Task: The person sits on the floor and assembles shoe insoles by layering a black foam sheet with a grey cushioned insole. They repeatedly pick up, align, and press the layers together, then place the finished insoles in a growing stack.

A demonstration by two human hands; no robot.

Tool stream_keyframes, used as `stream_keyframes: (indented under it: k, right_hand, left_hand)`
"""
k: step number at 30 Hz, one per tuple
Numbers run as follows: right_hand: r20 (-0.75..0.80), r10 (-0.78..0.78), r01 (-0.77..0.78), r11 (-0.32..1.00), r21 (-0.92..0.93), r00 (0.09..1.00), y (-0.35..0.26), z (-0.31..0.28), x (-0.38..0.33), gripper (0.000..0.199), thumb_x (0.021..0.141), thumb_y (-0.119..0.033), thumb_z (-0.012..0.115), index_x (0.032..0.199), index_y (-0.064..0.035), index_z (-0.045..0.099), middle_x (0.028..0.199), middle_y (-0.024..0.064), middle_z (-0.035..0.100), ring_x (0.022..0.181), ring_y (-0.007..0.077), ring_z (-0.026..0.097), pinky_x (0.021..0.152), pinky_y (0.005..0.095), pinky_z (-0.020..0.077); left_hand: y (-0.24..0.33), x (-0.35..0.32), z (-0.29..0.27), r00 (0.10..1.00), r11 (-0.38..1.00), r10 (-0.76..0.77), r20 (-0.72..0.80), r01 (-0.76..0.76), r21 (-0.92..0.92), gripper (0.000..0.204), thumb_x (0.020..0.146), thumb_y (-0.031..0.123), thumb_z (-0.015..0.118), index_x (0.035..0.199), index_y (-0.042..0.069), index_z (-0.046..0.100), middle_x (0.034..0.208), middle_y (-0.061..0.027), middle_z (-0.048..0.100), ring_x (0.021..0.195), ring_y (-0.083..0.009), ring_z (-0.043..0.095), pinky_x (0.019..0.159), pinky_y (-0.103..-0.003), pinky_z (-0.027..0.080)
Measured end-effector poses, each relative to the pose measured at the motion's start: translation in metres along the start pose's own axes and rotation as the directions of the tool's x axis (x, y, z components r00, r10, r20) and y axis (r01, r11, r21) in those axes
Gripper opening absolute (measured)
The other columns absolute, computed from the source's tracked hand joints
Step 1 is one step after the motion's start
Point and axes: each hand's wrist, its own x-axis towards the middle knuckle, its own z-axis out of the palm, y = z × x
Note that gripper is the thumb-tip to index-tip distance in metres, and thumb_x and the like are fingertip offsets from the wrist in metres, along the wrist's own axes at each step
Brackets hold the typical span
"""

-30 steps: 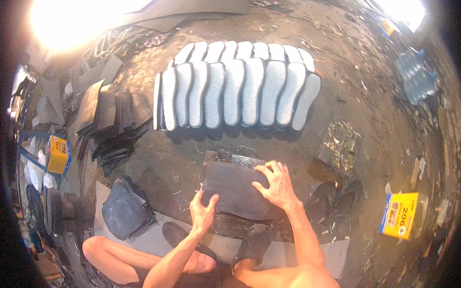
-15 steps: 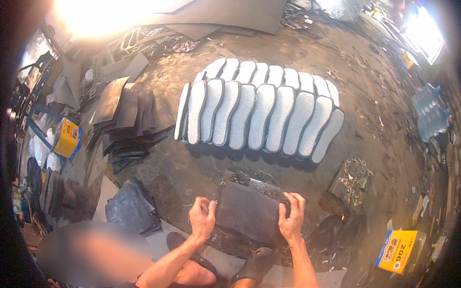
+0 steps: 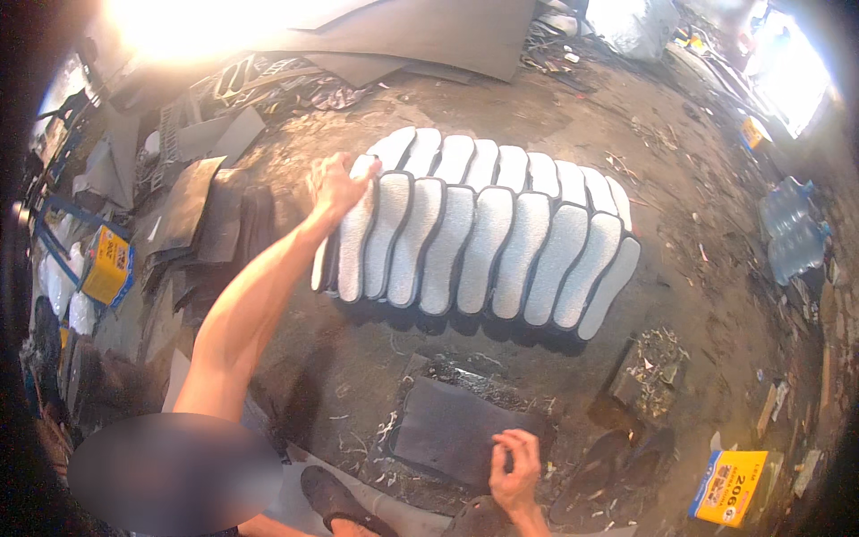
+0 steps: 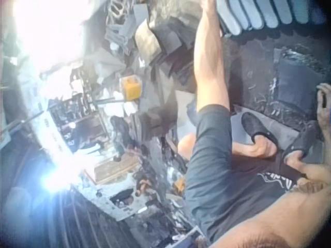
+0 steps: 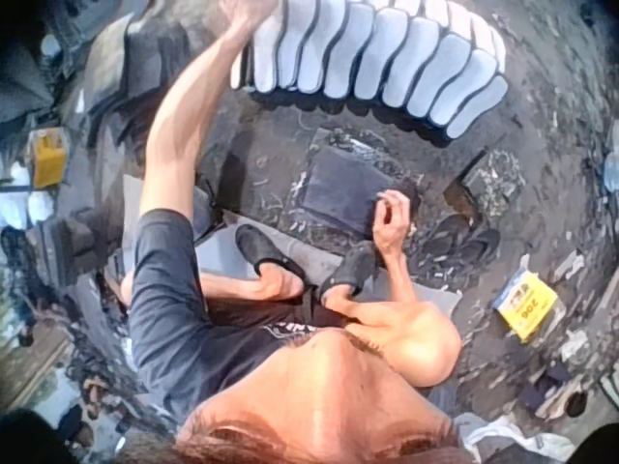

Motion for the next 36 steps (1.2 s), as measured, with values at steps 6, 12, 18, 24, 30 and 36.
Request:
stream_keyframes:
  k: [6,12,18,24,30,36]
  right_hand:
    - [0.092,-0.005,-0.001,0.998,0.066,0.996,-0.023,0.015,-0.023,0.015,0.097,-0.003,0.074,0.110,-0.0062,0.079,0.115,0.0155,0.072,0.109,0.0342,0.071,0.095,0.0450,0.0589]
    - [0.117,0.026,-0.031,0.999,0.044,0.993,-0.012,0.000,-0.029,0.013,0.097,-0.003,0.075,0.108,-0.0058,0.080,0.112,0.0126,0.074,0.105,0.0311,0.073,0.091,0.0425,0.0600]
    - [0.116,0.040,-0.050,0.995,0.083,0.992,-0.013,-0.008,-0.020,0.012,0.098,-0.003,0.074,0.108,-0.0053,0.079,0.104,0.0129,0.076,0.096,0.0289,0.074,0.084,0.0398,0.0606]
    - [0.178,0.088,-0.137,0.948,0.288,0.980,-0.014,0.004,-0.007,0.016,0.105,-0.011,0.071,0.118,-0.0030,0.076,0.106,0.0119,0.076,0.093,0.0254,0.073,0.082,0.0369,0.0602]
    - [0.283,0.178,-0.330,0.352,0.876,0.942,-0.054,-0.001,0.030,0.049,0.114,-0.032,0.066,0.152,-0.0035,0.055,0.138,0.0115,0.068,0.122,0.0227,0.070,0.101,0.0438,0.0611]
    - [0.259,0.412,-0.398,0.300,0.867,0.874,-0.013,-0.051,-0.032,0.041,0.117,-0.025,0.060,0.152,-0.0056,0.055,0.131,0.0082,0.072,0.115,0.0177,0.073,0.093,0.0368,0.0657]
  left_hand:
    - [-0.006,0.070,0.051,0.961,0.975,-0.215,0.176,0.199,0.104,0.080,0.090,0.072,0.075,0.121,-0.001,0.083,0.131,-0.0269,0.077,0.132,-0.0429,0.069,0.114,-0.060,0.050]
    - [-0.017,0.097,0.059,0.997,0.993,-0.076,-0.012,0.077,0.088,0.059,0.107,0.055,0.060,0.117,0.001,0.082,0.119,-0.0267,0.080,0.112,-0.0447,0.078,0.099,-0.054,0.060]
    - [-0.049,0.115,-0.003,0.844,0.934,-0.322,-0.429,0.208,-0.292,0.046,0.112,0.041,0.060,0.110,-0.001,0.080,0.103,-0.0260,0.080,0.093,-0.0432,0.079,0.088,-0.052,0.064]
    - [-0.043,-0.002,-0.045,0.926,-0.291,0.128,0.354,0.376,-0.880,0.026,0.099,0.010,0.076,0.122,0.003,0.067,0.116,-0.0050,0.071,0.104,-0.0190,0.072,0.085,-0.033,0.061]
    - [0.105,-0.360,-0.071,0.681,-0.313,0.160,0.714,0.721,-0.618,0.035,0.099,0.000,0.077,0.131,0.004,0.066,0.124,-0.0065,0.075,0.117,-0.0182,0.070,0.103,-0.035,0.058]
    - [0.093,-0.486,-0.088,0.764,0.373,0.086,0.640,0.571,-0.731,0.069,0.092,0.018,0.091,0.151,0.002,0.058,0.146,-0.0137,0.065,0.136,-0.0271,0.061,0.117,-0.044,0.049]
